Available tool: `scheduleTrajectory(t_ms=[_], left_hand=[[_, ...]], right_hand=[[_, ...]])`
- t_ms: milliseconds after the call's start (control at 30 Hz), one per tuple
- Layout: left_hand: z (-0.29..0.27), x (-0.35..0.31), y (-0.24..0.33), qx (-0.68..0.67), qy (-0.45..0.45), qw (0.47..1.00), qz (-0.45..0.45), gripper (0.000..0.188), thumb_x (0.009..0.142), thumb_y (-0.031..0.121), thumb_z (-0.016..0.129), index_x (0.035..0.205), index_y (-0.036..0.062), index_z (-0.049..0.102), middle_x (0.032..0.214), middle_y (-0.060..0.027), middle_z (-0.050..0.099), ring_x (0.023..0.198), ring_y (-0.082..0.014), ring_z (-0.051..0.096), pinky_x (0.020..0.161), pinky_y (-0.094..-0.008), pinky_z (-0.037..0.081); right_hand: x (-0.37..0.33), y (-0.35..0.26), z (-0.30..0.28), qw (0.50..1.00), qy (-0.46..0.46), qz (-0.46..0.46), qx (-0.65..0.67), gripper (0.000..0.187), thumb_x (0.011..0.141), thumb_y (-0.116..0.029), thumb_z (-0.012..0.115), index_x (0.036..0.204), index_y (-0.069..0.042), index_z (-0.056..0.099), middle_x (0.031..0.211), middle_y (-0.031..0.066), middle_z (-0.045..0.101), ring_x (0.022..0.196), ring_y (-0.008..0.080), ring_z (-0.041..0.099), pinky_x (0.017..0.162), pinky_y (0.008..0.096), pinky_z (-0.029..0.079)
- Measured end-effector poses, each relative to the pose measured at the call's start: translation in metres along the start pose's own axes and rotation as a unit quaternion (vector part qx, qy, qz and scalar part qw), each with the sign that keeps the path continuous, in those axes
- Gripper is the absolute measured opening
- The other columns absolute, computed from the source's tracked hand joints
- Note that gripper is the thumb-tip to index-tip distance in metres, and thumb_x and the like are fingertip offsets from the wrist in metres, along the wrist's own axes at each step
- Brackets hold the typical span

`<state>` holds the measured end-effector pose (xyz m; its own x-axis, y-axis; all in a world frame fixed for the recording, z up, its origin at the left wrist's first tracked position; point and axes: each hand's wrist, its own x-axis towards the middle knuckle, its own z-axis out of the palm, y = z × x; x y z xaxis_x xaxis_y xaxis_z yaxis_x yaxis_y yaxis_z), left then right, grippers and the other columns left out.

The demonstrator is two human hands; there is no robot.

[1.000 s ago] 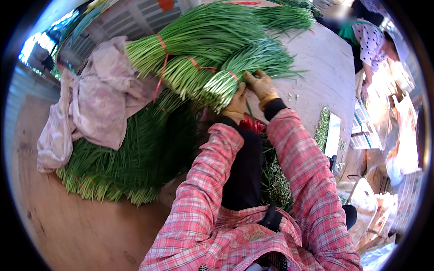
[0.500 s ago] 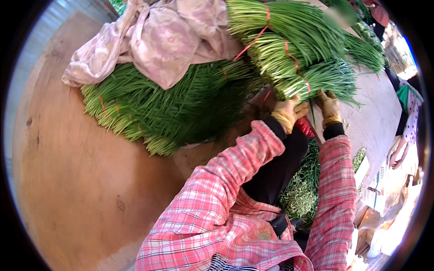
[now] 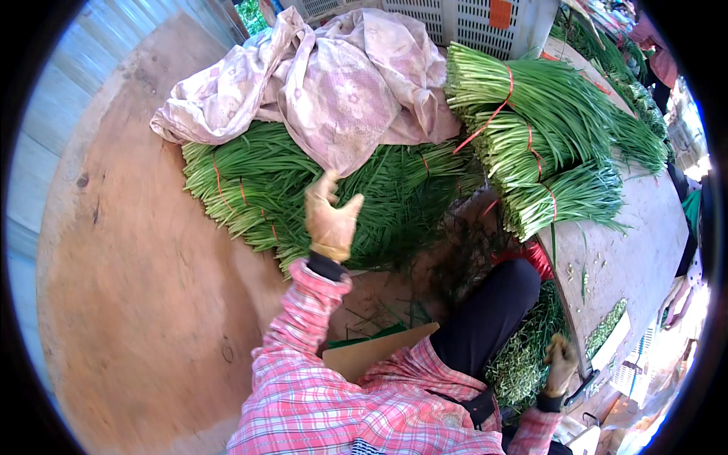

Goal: The person trims the root ends of chive bundles using a cleaver on a wooden board, then secures the bundles with rubber bands and places them into plastic crates.

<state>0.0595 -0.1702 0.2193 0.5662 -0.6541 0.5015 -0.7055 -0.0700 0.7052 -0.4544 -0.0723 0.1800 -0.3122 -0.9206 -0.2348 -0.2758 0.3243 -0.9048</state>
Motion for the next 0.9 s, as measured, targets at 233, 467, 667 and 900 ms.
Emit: scheduleTrajectory(t_ms=[233, 467, 667, 900], left_hand=[[0.031, 0.091, 0.009, 0.41, -0.149, 0.875, 0.209, 0.103, 0.064, 0.039, 0.08, 0.143, 0.0052, 0.024, 0.058, -0.0089, 0.058, 0.053, -0.0238, 0.06, 0.05, -0.0363, 0.048], [0.036, 0.163, 0.048, 0.318, -0.158, 0.927, 0.122, 0.021, 0.083, 0.02, 0.057, 0.08, 0.0029, 0.069, 0.078, -0.0191, 0.067, 0.076, -0.029, 0.068, 0.068, -0.0401, 0.053], [-0.08, 0.384, 0.092, 0.43, -0.032, 0.825, 0.365, 0.029, 0.089, 0.03, 0.051, 0.082, 0.0021, 0.058, 0.08, -0.0124, 0.06, 0.074, -0.0249, 0.058, 0.066, -0.037, 0.046], [-0.092, 0.349, 0.152, 0.052, 0.035, 0.909, 0.412, 0.036, 0.084, 0.029, 0.063, 0.107, 0.0008, 0.061, 0.098, -0.011, 0.066, 0.091, -0.022, 0.061, 0.083, -0.0309, 0.045]], right_hand=[[-0.03, 0.056, 0.014, 0.995, -0.038, 0.064, 0.062, 0.017, 0.092, -0.01, 0.056, 0.103, 0.002, 0.062, 0.069, 0.0023, 0.06, 0.052, 0.0072, 0.05, 0.046, 0.0195, 0.039], [-0.045, 0.043, 0.003, 0.995, -0.031, 0.074, 0.06, 0.017, 0.092, -0.009, 0.054, 0.103, 0.0, 0.062, 0.074, 0.0047, 0.064, 0.053, 0.0086, 0.054, 0.048, 0.0198, 0.043], [-0.053, 0.078, -0.017, 0.992, -0.017, 0.112, 0.06, 0.016, 0.092, -0.01, 0.054, 0.104, -0.002, 0.062, 0.074, 0.0039, 0.064, 0.052, 0.0087, 0.054, 0.047, 0.0209, 0.044], [-0.065, 0.093, -0.009, 0.988, -0.013, 0.127, 0.088, 0.019, 0.092, -0.012, 0.052, 0.104, -0.001, 0.063, 0.074, 0.0044, 0.064, 0.054, 0.0097, 0.056, 0.049, 0.0218, 0.045]])
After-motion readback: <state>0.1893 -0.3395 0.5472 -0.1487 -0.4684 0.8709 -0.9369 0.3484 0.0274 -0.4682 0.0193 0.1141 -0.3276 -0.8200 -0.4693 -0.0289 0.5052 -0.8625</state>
